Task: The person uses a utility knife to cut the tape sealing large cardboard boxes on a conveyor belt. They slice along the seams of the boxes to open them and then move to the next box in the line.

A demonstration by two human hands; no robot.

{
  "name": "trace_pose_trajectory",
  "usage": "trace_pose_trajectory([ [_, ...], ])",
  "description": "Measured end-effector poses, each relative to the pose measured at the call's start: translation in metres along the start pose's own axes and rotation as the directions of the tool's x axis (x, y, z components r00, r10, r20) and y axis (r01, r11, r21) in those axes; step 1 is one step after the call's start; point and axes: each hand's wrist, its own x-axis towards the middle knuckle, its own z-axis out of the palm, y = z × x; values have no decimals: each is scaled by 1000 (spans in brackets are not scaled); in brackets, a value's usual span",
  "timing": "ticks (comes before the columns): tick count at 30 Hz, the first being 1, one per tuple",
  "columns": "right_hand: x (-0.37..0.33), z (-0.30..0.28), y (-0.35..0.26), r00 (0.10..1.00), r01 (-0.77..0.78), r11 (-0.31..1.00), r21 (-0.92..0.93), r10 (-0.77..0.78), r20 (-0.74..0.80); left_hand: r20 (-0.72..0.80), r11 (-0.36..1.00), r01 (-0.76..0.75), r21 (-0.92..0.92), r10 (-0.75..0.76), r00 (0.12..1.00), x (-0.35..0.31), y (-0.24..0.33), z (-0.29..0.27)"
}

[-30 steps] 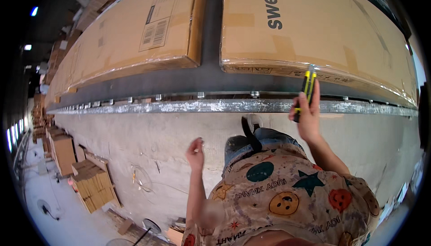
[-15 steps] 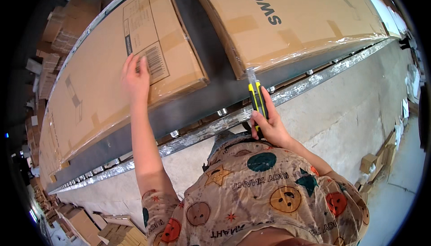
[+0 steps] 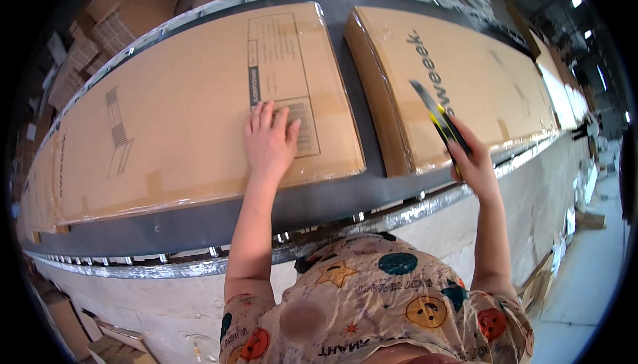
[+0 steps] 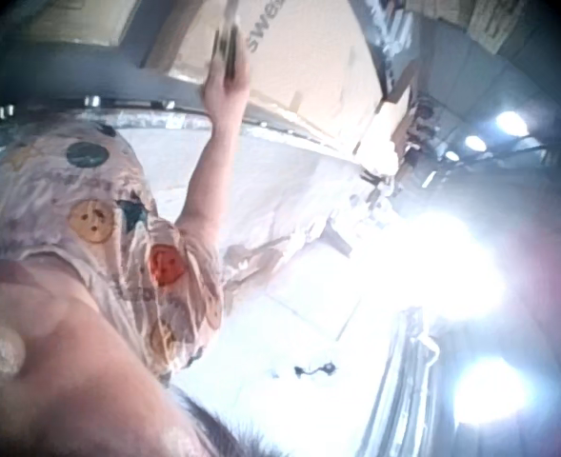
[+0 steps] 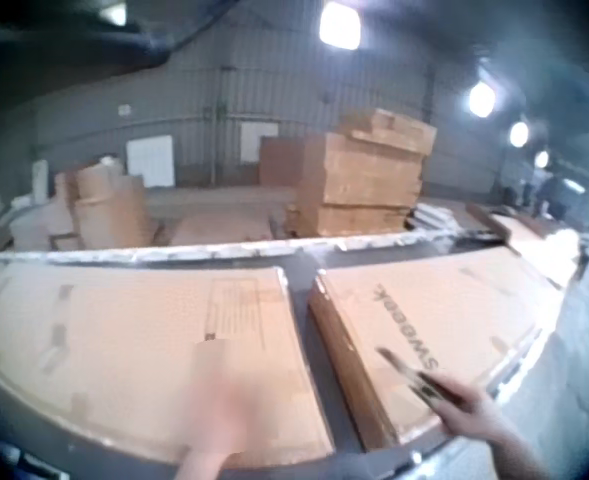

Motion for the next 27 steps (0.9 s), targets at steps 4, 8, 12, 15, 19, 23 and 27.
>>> trace_pose_trajectory([
  [4,174,34,-22,976,217,908,-360,-193,101,3,998,23,-55,-23,1000,5,6,-4],
  [8,301,70,-44,986,164,774,-612,-141,85,5,990,56,-127,-56,998,6,6,-4],
  [12,346,91,-57,992,122,699,-705,-58,114,11,986,88,-141,-87,996,4,3,-8],
  [15,357,96,-64,992,110,625,-773,-22,123,31,983,101,-154,-98,995,6,2,-9],
  [19,359,113,-88,989,109,403,-909,48,140,61,982,113,-149,-104,993,8,3,-11],
  [23,368,112,-78,992,120,353,-928,-2,127,68,981,103,-164,-93,993,11,4,-14],
  [27,356,100,-55,994,111,465,-878,-41,104,72,977,113,-182,-101,992,12,3,-12],
])
